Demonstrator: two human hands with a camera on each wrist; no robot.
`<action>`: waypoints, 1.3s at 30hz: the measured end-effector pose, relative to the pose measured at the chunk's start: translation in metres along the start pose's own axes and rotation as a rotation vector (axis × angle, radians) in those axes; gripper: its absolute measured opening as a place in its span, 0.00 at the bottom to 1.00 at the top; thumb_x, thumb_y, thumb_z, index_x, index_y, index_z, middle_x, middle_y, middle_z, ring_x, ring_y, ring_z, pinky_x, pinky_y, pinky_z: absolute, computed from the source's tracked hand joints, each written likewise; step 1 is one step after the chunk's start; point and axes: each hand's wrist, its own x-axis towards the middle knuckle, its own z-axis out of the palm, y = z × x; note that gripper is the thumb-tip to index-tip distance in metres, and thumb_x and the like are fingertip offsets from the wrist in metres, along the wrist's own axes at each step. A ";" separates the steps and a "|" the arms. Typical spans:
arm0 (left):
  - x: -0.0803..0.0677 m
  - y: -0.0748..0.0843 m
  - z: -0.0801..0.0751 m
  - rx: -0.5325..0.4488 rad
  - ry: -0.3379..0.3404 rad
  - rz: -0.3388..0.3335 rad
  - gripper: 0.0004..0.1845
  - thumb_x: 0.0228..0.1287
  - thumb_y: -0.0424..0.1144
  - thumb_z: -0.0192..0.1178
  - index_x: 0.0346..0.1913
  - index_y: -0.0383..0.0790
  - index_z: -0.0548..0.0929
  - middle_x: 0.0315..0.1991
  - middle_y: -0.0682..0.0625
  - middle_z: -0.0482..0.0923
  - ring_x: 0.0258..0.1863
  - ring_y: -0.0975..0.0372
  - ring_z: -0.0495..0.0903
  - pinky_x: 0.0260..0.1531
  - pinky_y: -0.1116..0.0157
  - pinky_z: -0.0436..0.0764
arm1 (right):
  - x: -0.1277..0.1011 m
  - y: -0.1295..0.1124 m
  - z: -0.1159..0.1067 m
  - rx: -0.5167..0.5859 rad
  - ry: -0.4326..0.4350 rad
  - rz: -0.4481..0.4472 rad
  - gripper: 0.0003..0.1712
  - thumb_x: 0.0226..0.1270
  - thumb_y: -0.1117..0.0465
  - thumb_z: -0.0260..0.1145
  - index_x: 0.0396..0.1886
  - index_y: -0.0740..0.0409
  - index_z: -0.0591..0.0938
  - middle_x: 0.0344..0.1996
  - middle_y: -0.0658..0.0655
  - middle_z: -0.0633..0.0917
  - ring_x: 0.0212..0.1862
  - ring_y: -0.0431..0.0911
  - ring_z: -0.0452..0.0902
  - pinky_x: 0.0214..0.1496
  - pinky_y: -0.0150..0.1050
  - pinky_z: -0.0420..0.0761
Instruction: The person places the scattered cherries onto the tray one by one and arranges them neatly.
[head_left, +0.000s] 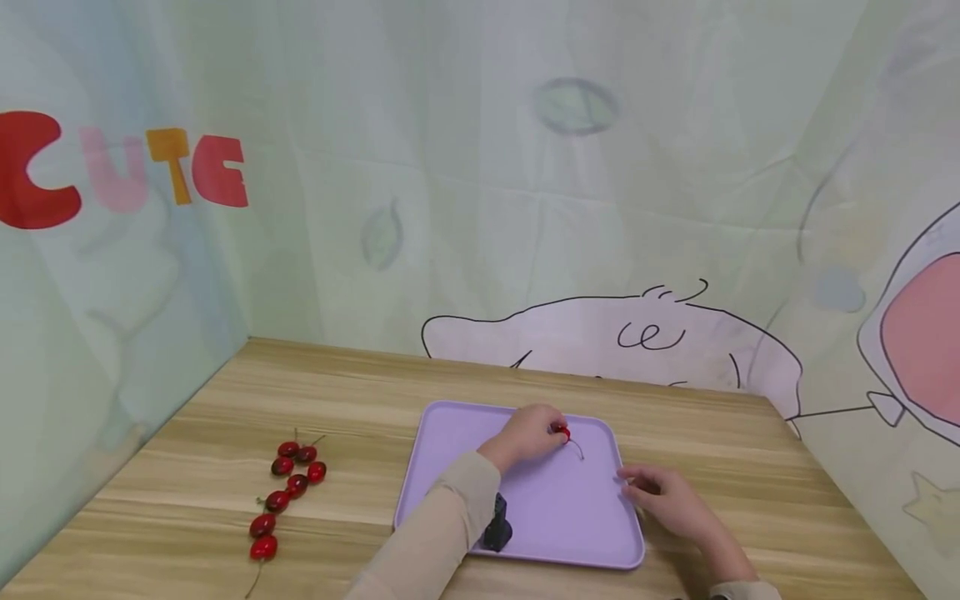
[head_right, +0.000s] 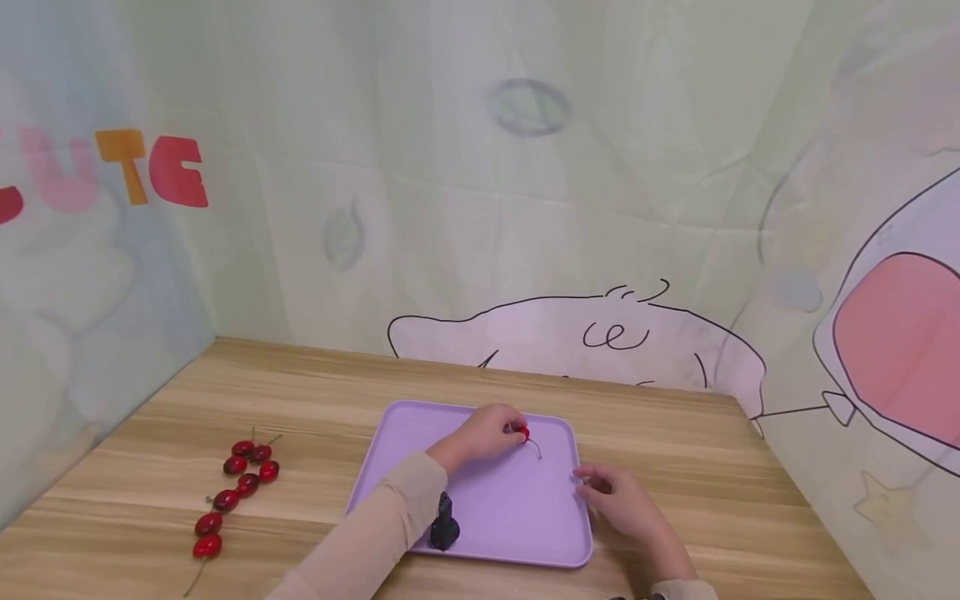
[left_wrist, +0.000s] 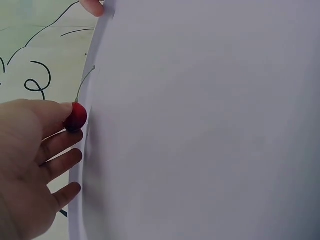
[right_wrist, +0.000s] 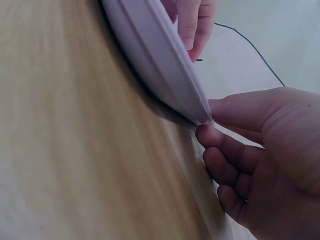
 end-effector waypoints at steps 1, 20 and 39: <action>0.000 0.000 0.000 0.006 -0.002 -0.004 0.05 0.61 0.36 0.63 0.37 0.39 0.86 0.33 0.51 0.84 0.37 0.62 0.79 0.42 0.68 0.75 | 0.000 -0.001 0.000 0.004 -0.001 -0.001 0.18 0.64 0.60 0.67 0.50 0.65 0.82 0.40 0.57 0.85 0.37 0.35 0.73 0.39 0.31 0.75; 0.000 0.002 0.004 0.048 -0.031 -0.079 0.12 0.62 0.39 0.61 0.46 0.40 0.87 0.44 0.50 0.85 0.50 0.58 0.80 0.51 0.60 0.74 | 0.001 0.002 0.004 0.030 -0.003 -0.018 0.18 0.64 0.61 0.66 0.49 0.68 0.82 0.38 0.56 0.84 0.35 0.33 0.72 0.37 0.30 0.75; -0.001 -0.001 -0.021 0.004 -0.009 -0.089 0.15 0.65 0.40 0.58 0.51 0.38 0.83 0.44 0.48 0.83 0.47 0.57 0.80 0.52 0.59 0.73 | 0.000 0.001 0.002 0.035 -0.004 0.002 0.18 0.64 0.62 0.65 0.50 0.68 0.81 0.38 0.56 0.84 0.35 0.35 0.72 0.38 0.30 0.75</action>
